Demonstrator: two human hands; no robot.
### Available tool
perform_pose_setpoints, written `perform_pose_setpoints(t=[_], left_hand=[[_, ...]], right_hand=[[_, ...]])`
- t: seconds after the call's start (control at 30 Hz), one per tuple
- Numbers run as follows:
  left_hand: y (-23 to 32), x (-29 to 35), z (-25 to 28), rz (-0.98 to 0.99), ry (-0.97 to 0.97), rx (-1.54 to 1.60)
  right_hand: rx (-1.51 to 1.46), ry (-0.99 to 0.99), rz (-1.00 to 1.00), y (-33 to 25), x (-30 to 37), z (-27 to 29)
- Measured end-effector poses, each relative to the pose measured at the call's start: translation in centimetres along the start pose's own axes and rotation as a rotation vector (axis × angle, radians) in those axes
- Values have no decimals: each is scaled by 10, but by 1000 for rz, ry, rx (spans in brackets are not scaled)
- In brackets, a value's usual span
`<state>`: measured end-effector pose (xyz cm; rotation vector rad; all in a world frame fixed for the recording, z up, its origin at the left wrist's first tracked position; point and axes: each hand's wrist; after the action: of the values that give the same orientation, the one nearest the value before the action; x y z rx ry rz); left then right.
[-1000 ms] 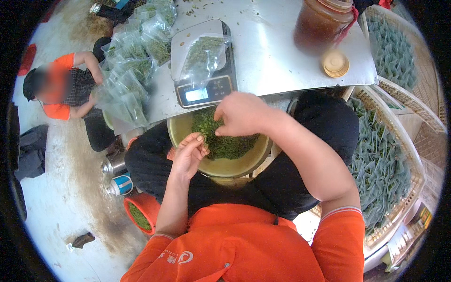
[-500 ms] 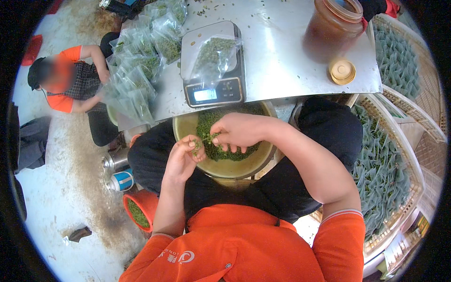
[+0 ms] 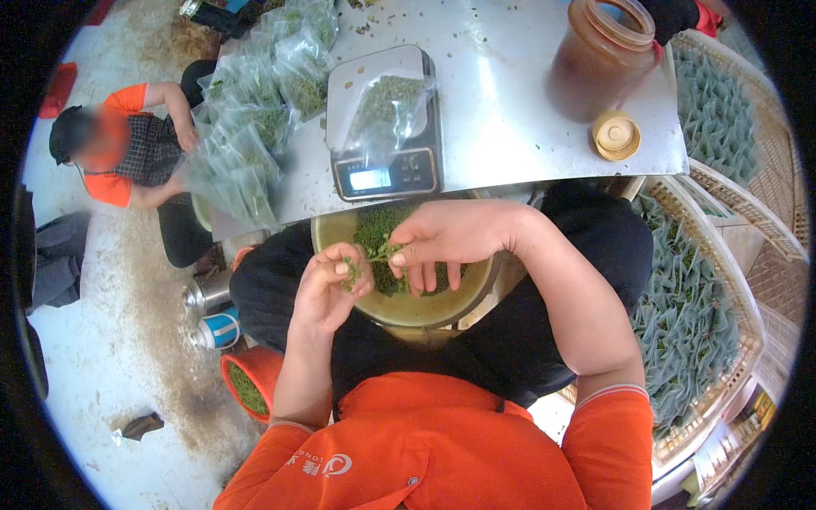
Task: The person scoops green tea leaves from a bowl into small plastic bags, weighs each bag on a digital scale, and places the filled bags into a basket. The person repeats this process continuously.
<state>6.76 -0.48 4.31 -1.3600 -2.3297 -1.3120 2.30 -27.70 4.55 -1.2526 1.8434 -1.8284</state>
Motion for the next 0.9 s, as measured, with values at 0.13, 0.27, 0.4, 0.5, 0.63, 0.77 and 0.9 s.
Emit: perform_pose_setpoints(t=[0.13, 0.27, 0.4, 0.5, 0.63, 0.77, 0.9], left_hand=[[0, -15, -8, -182, 109, -66], [-5, -34, -19, -381, 221, -236], [-2, -42, -23, -478, 236, -133], [6, -47, -19, -594, 316, -321], [4, -67, -14, -850, 330, -676], [-1, -96, -17, -1090, 251, -921], [-2, -109, -20, -1195, 269, -1293]], right_hand=[[71, 152, -15, 6, -3, 2], [81, 222, -22, 4, -7, 0], [132, 238, -40, 10, -6, 4], [158, 202, -125, 16, -6, 2], [269, 151, -127, 23, -22, -3], [315, 108, -165, 31, -37, -6], [353, 99, -200, 38, -46, -6]])
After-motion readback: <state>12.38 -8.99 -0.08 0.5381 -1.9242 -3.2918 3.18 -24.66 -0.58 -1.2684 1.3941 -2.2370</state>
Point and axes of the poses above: each hand's wrist, its own x-axis away from the middle knuckle, its own z-axis out of the back of the hand, y = z × x, and after that the axes turned 10 degrees about x, right-handed
